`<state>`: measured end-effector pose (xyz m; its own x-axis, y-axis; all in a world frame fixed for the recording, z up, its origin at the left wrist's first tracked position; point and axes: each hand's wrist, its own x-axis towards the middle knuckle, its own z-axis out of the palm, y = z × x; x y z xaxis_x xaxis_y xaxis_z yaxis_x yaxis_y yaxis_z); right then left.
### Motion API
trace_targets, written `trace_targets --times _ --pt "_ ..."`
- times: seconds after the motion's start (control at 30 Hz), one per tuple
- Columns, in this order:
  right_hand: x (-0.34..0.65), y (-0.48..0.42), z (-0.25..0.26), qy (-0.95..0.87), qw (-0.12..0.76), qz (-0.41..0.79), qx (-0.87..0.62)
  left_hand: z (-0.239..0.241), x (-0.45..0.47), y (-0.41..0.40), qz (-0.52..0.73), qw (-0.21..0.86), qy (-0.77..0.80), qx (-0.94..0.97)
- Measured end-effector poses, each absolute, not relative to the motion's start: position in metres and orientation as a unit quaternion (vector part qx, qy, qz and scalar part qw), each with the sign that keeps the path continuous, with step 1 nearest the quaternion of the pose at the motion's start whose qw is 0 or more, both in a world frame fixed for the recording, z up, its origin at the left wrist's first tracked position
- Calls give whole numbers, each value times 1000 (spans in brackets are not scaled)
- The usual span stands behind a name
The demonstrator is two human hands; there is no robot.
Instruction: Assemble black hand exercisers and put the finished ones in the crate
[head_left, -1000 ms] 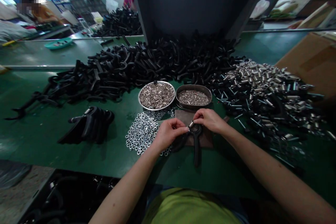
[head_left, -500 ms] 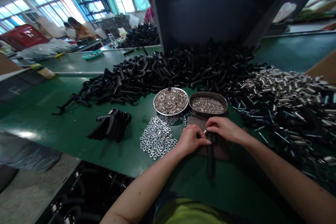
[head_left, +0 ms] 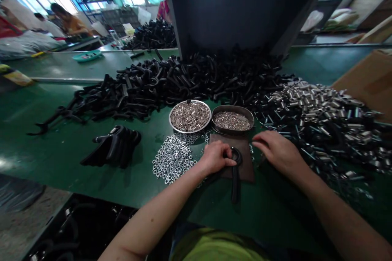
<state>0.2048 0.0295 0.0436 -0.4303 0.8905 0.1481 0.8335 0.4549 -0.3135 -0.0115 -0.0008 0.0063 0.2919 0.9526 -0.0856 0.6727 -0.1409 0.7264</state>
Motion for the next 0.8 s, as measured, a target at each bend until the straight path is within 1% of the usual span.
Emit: trace_targets --times 0.07,0.13,0.23,0.33,0.4,0.5,0.57,0.63,0.73,0.8 --pt "239 -5 25 -826 110 13 -552 4 -11 -18 233 250 553 759" --pt "268 -35 3 -805 67 -44 -587 1 -11 -37 242 157 553 782" --pt "291 -62 -20 -780 46 -86 -619 0 -12 -62 180 64 570 799" --pt "286 -65 -14 -759 64 -49 -646 4 -12 -73 81 57 587 803" --pt "272 -61 3 -759 126 20 -639 7 -11 -74 40 69 586 807" --pt "245 -56 30 -760 252 131 -584 12 -8 -73 19 67 578 813" --pt "229 -54 37 -760 296 176 -551 14 -7 -72 19 62 580 812" --pt "218 -52 36 -777 285 198 -525 14 -7 -72 22 63 582 810" --pt "210 -48 33 -803 221 219 -509 13 -7 -72 26 68 580 811" --pt "208 -49 40 -802 225 218 -509 12 -7 -72 30 65 578 813"
